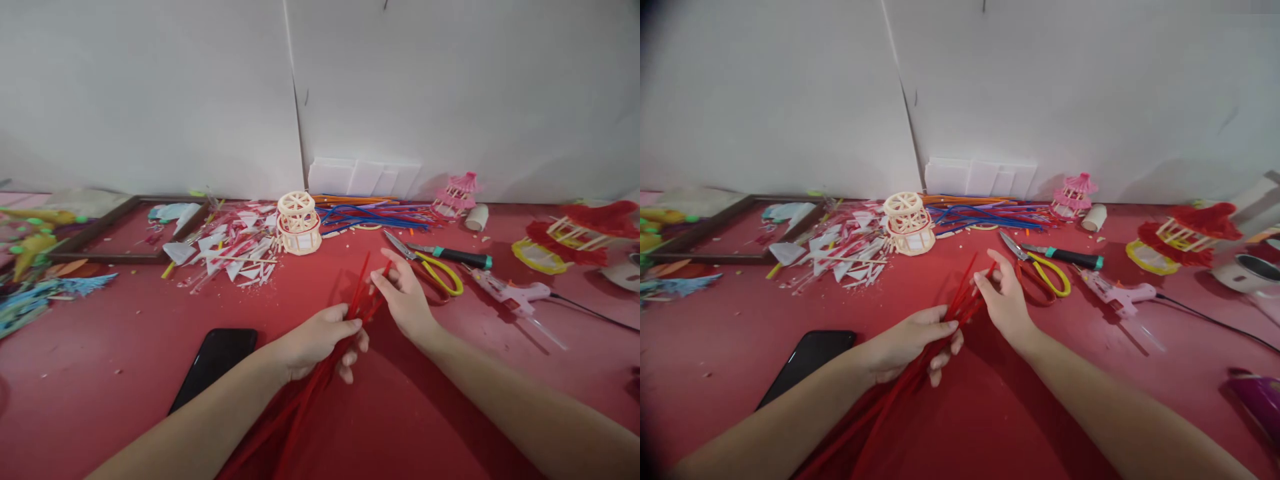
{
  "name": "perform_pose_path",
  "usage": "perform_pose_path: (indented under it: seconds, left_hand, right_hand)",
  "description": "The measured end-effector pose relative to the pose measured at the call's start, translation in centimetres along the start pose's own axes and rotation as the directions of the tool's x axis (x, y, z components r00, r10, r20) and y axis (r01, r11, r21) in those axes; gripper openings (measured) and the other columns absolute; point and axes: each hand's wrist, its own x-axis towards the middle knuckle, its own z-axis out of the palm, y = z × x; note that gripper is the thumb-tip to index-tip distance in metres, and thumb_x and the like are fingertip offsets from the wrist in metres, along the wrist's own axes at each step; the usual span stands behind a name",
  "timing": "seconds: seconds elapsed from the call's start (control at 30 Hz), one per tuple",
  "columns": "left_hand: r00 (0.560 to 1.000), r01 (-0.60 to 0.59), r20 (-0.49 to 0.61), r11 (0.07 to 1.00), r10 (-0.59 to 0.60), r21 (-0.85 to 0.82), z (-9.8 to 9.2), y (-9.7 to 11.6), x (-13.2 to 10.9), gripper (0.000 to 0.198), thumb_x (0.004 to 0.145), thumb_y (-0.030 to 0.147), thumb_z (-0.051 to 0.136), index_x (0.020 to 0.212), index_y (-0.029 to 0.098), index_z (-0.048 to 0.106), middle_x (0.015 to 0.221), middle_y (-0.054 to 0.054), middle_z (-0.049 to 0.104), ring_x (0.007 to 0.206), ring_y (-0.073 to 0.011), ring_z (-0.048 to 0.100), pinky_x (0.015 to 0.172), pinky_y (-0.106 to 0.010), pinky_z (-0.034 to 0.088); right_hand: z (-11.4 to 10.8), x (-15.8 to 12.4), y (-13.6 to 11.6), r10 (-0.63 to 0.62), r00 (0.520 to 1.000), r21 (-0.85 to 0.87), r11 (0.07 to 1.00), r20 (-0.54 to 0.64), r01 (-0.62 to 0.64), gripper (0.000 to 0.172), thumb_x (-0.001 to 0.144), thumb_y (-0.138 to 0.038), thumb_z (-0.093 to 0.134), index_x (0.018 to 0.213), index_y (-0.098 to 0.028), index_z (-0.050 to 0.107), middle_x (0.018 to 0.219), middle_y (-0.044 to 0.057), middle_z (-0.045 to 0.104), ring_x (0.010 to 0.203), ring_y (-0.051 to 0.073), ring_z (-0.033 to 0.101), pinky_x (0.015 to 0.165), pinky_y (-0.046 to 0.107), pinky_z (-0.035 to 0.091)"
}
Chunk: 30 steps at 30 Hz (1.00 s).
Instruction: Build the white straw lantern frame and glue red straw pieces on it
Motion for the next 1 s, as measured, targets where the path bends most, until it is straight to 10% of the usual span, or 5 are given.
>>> perform_pose_path:
  seconds: [0.7,0.83,1.0]
  left_hand:
    - [0.988,0.042,-0.148,0.999,-0.041,0.007,-0.4,0.9,-0.7,0.033,0.091,0.038,0.064,0.117,0.019,0.056,0.064,0.007,0.048,0.045,-0.0017,0.023,0.038,-0.011,0.020]
    - [0.986,0.019,-0.161,0.997,-0.031,-0.078,-0.1,0.9,-0.5,0.024,0.099,0.030,0.047,0.113,0.015,0.060,0.064,0.001,0.060,0.040,-0.0027,0.026,0.035,-0.012,0.025]
    - [0.928,-0.029,-0.371,0.990,-0.025,-0.140,0.2,1.4,-0.3,0.019,0.099,0.021,0.047,0.104,0.013,0.064,0.093,-0.011,0.074,0.070,-0.0140,0.068,0.050,-0.020,0.055]
  right_hand:
    - [-0.6,0.4,-0.6,0.176,0.981,0.399,0.896,0.087,-0.196,0.040,0.070,-0.040,0.083,0.098,-0.024,0.059,0.073,-0.002,0.071,0.069,0.016,0.066,0.073,0.034,0.054]
    - [-0.6,0.7,-0.5,0.180,0.983,0.431,0.884,0.040,-0.180,0.040,0.068,-0.042,0.083,0.094,-0.025,0.058,0.074,-0.003,0.071,0.066,0.013,0.063,0.070,0.032,0.053]
    - [-0.8,0.9,-0.2,0.162,0.986,0.429,0.889,0.034,-0.160,0.037,0.072,-0.044,0.080,0.094,-0.025,0.057,0.073,-0.003,0.070,0.064,0.011,0.062,0.066,0.028,0.051]
